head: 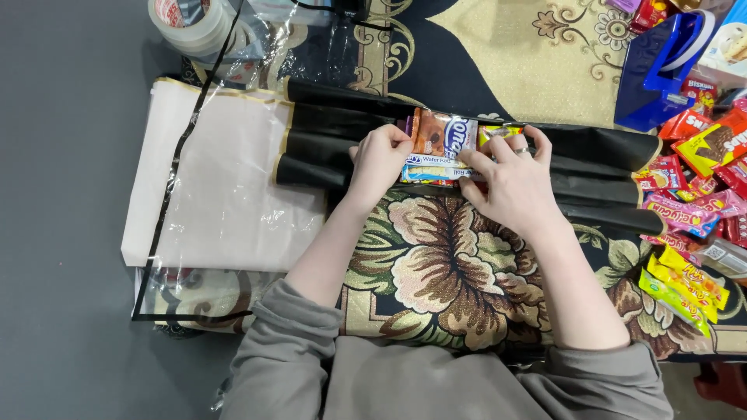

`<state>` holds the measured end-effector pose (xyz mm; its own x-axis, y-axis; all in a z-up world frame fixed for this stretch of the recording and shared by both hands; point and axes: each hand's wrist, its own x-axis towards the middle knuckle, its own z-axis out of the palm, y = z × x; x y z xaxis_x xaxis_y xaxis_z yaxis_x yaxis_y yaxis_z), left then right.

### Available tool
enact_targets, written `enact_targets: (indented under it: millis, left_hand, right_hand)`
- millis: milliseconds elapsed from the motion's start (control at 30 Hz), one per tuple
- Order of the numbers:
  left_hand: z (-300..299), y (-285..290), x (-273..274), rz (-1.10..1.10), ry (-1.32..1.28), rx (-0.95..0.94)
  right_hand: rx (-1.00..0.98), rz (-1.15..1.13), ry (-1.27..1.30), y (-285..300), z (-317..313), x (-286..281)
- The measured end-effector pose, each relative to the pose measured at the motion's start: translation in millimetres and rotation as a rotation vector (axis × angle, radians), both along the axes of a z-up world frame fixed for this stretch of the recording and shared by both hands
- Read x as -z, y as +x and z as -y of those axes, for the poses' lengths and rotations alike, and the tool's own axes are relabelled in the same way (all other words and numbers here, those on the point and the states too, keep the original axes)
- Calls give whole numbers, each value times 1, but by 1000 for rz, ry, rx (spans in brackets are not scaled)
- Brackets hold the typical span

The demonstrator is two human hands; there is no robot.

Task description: Wrapping various snack packages in black paper to create a gift arrangement.

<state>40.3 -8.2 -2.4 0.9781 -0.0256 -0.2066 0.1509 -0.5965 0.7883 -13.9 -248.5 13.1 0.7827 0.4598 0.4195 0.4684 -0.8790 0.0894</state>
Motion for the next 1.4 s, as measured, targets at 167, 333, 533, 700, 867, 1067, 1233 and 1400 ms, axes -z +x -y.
enact_targets:
  millis: [167, 333, 533, 700, 867, 1067, 1233, 1400]
  left_hand:
    - [5, -5, 0, 18, 46, -37]
    - [9, -7, 3, 78, 68, -35]
    - [-2, -30, -2, 259, 197, 34]
    - [-16, -66, -9, 560, 379, 85]
    - [-14, -107, -12, 579, 35, 100]
    - [0, -121, -1, 571, 51, 223]
    - [29, -134, 1, 753, 275, 409]
    - [39, -142, 11, 815, 391, 455]
  right_hand:
    - [26, -100, 76, -10, -1, 4]
    - [56, -218, 206, -36, 2, -3]
    - [87, -100, 312, -56, 14, 12]
    - [140, 87, 180, -51, 16, 41]
    - [128, 32, 171, -72, -1, 19]
    - [244, -295, 368, -49, 49, -15]
    - [339, -523, 515, 6, 66, 2]
    - [409, -701, 626, 13, 56, 7]
